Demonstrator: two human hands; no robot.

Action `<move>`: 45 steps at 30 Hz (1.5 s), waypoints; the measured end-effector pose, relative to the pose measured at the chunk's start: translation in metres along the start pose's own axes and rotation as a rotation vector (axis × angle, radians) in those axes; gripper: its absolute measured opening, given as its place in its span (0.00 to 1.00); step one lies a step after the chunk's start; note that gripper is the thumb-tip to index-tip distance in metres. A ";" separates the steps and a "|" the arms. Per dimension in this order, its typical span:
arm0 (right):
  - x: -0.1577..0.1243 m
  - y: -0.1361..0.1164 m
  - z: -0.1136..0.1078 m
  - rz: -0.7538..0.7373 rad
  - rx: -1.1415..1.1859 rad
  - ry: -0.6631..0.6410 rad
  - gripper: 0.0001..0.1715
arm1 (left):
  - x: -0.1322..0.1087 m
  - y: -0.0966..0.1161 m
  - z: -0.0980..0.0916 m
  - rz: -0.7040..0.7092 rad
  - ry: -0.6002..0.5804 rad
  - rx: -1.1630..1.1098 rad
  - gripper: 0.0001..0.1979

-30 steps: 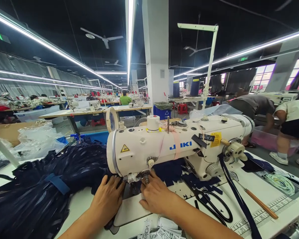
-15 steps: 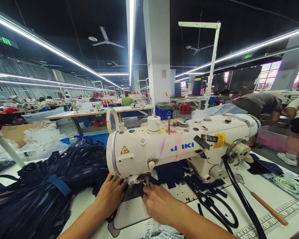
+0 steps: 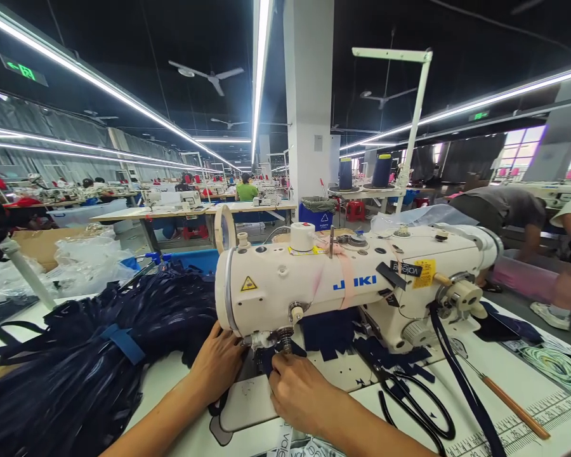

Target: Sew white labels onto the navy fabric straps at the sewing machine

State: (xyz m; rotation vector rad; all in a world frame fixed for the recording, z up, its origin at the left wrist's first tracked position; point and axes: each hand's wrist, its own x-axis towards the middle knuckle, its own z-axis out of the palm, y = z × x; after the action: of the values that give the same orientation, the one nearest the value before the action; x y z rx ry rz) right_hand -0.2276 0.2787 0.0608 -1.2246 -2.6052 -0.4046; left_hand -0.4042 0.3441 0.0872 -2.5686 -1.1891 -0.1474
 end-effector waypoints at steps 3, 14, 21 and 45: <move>0.002 -0.003 0.001 -0.003 -0.004 -0.012 0.06 | 0.002 -0.001 0.002 0.004 0.009 0.000 0.15; 0.008 -0.009 0.010 0.021 -0.031 0.003 0.05 | 0.012 0.000 0.000 -0.002 0.011 -0.013 0.13; 0.009 0.000 0.011 0.037 -0.005 0.011 0.05 | 0.012 0.000 -0.002 -0.028 -0.005 0.014 0.13; -0.002 0.007 0.017 -0.015 0.061 0.082 0.12 | -0.169 -0.069 -0.084 0.062 -0.005 0.346 0.22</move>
State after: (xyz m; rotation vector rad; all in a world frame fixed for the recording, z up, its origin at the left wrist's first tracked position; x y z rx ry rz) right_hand -0.2226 0.2872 0.0449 -1.1450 -2.5391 -0.3677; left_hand -0.5637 0.2367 0.1455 -2.2993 -1.0317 0.0734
